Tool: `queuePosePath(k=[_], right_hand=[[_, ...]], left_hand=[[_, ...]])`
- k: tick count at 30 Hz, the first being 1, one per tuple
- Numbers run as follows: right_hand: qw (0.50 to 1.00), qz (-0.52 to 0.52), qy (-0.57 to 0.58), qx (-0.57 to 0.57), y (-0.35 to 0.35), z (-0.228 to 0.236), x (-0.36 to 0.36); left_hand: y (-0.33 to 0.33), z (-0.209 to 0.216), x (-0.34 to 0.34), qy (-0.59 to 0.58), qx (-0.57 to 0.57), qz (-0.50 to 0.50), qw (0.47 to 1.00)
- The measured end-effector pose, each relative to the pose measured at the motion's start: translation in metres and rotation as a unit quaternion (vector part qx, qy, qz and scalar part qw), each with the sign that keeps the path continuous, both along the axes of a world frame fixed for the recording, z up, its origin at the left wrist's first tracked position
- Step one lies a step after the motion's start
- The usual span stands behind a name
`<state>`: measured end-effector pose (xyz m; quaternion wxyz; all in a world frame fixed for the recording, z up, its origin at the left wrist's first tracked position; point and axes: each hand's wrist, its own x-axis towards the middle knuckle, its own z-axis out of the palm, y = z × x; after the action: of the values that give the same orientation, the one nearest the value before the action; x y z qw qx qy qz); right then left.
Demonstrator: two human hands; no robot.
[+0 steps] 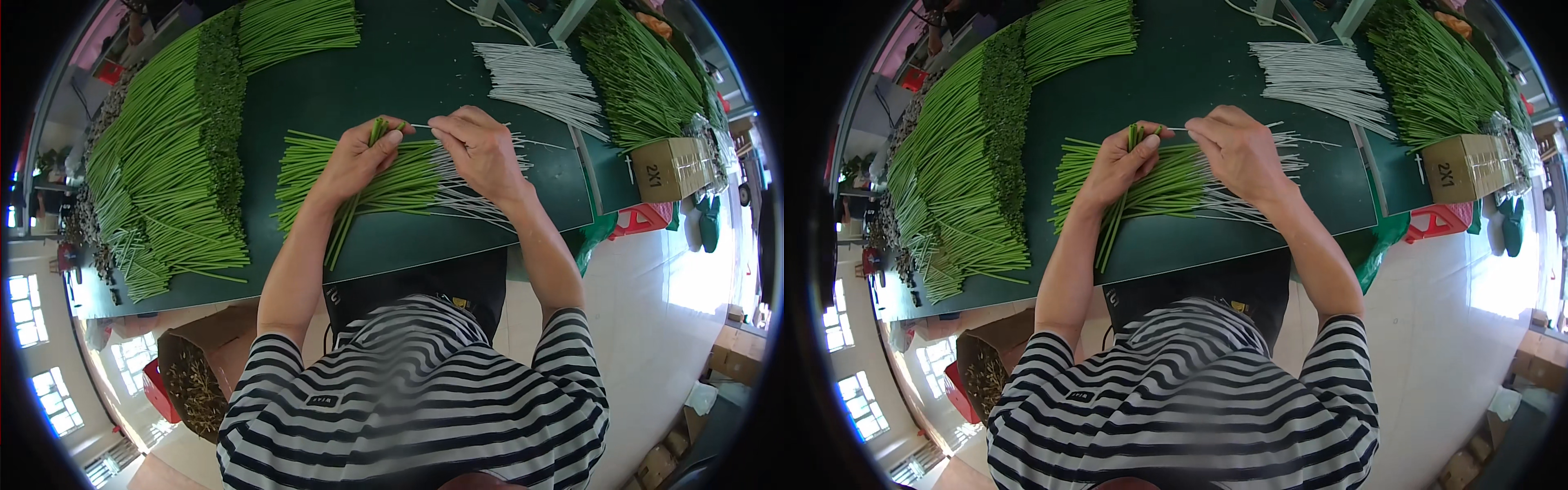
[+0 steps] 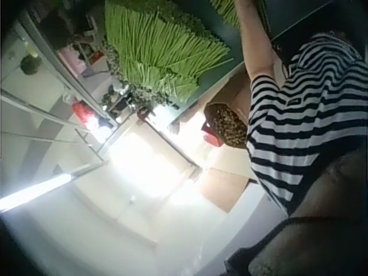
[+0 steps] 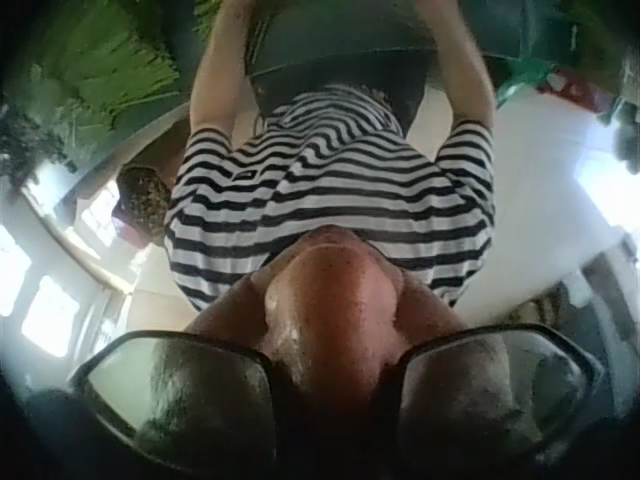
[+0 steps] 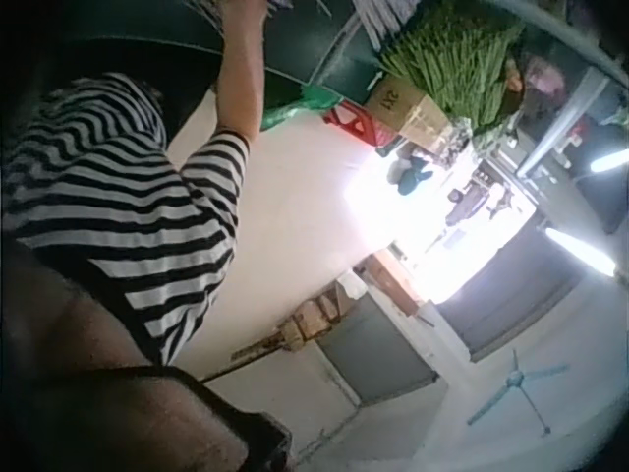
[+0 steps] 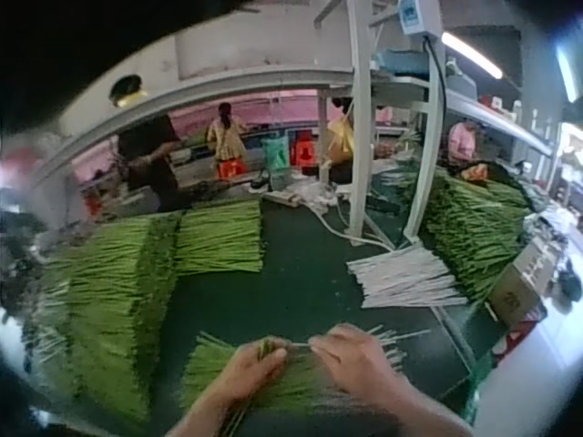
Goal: Bundling and organizing thin green plastic sticks into groups on a factory workbench.
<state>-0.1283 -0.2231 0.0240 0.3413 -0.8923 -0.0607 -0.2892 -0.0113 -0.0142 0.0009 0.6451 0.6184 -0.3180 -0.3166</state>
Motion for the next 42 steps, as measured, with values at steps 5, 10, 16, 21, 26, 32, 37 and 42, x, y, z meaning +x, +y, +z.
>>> queuePosePath(k=[5,10,16,21,26,32,37,42], right_hand=[[1.0,0.002,-0.002,0.006,-0.002,0.003,0.0],[0.999,0.021,0.014,-0.034,-0.005,-0.001,0.003],[0.992,0.07,0.044,-0.101,-0.017,0.006,0.004],[0.985,0.122,0.046,-0.116,-0.005,0.006,0.016],[0.977,0.007,0.019,-0.211,-0.021,0.023,0.002],[0.979,0.077,0.07,-0.177,-0.017,0.014,0.002],[0.984,0.106,0.071,-0.12,-0.009,0.005,-0.002],[0.971,0.057,0.125,-0.194,-0.007,-0.004,-0.028]], left_hand=[[-0.002,-0.004,-0.001,-0.019,-0.003,-0.016,1.0],[-0.002,-0.003,-0.001,-0.02,-0.001,-0.018,1.0],[-0.002,-0.003,-0.002,-0.063,0.07,-0.014,0.995],[0.0,0.0,-0.003,-0.153,0.145,-0.013,0.978],[-0.001,0.0,-0.005,-0.123,0.121,-0.001,0.985],[-0.002,0.009,-0.01,-0.159,0.155,-0.031,0.975],[-0.003,0.008,-0.009,-0.175,0.163,-0.051,0.97],[-0.004,0.003,-0.001,-0.282,0.048,0.008,0.958]])
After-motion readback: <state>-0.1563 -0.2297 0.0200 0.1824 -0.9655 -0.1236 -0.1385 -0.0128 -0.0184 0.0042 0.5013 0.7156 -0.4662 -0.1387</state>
